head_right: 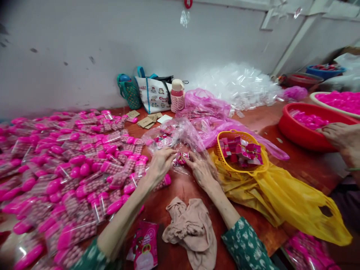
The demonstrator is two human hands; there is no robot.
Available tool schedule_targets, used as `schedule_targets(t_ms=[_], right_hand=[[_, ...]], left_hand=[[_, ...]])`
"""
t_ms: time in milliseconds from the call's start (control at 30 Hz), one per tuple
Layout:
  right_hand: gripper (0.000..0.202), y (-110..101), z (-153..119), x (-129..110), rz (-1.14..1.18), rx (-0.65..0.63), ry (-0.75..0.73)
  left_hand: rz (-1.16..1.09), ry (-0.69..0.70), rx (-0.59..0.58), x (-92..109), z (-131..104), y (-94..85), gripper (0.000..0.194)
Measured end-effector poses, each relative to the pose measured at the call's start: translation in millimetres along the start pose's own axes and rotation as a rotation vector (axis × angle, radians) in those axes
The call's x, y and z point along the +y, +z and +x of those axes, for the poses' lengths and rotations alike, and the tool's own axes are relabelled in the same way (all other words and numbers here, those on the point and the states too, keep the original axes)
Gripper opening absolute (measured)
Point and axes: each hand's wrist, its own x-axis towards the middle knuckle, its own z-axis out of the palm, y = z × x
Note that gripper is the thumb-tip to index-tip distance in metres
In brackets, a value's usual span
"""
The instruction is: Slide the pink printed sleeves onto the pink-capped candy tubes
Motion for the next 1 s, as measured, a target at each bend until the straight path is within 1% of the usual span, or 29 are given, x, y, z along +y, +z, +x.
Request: schedule_targets(t_ms=[67,100,133,200,333,433,533,667,833,1000], right_hand=[[0.044,-2,2,5,0.014,0.007,-0.014],[0.041,-2,4,6,0.024,0.017,-0.018],[0.039,-1,4,5,0.033,0.033,-0.019],[0.031,3,5,3,0.052,0.075,-0.01],[0.018,16,5,-3,0.064,0.192,0.052],[0.014,27,3,-5,0.041,0.281,0.11],[0.011,33,1,-5,-0.01,0.344,0.155],[0.014,34,-4,0,-0.085,0.382,0.176],[0.015,35,-12,4,-0.13,0.43,0.169],[0.033,35,-16,4,-0.133,0.5,0.191]], left_hand=[[0.024,0.037,-0.038,-14,15,17.5,0.019],[0.035,0.056,-0.063,-21,20,25.1,0.025],[0.045,0.073,-0.088,-28,24,31.7,0.029],[0.063,0.101,-0.135,-40,28,41.4,0.031],[0.073,0.157,-0.217,-59,26,49.8,0.032],[0.058,0.175,-0.246,-66,22,52.8,0.033],[0.038,0.162,-0.245,-67,19,56.8,0.033],[0.014,0.131,-0.229,-66,17,60.5,0.036],[-0.014,0.093,-0.196,-56,13,57.7,0.038],[-0.023,0.044,-0.164,-43,9,55.6,0.035]])
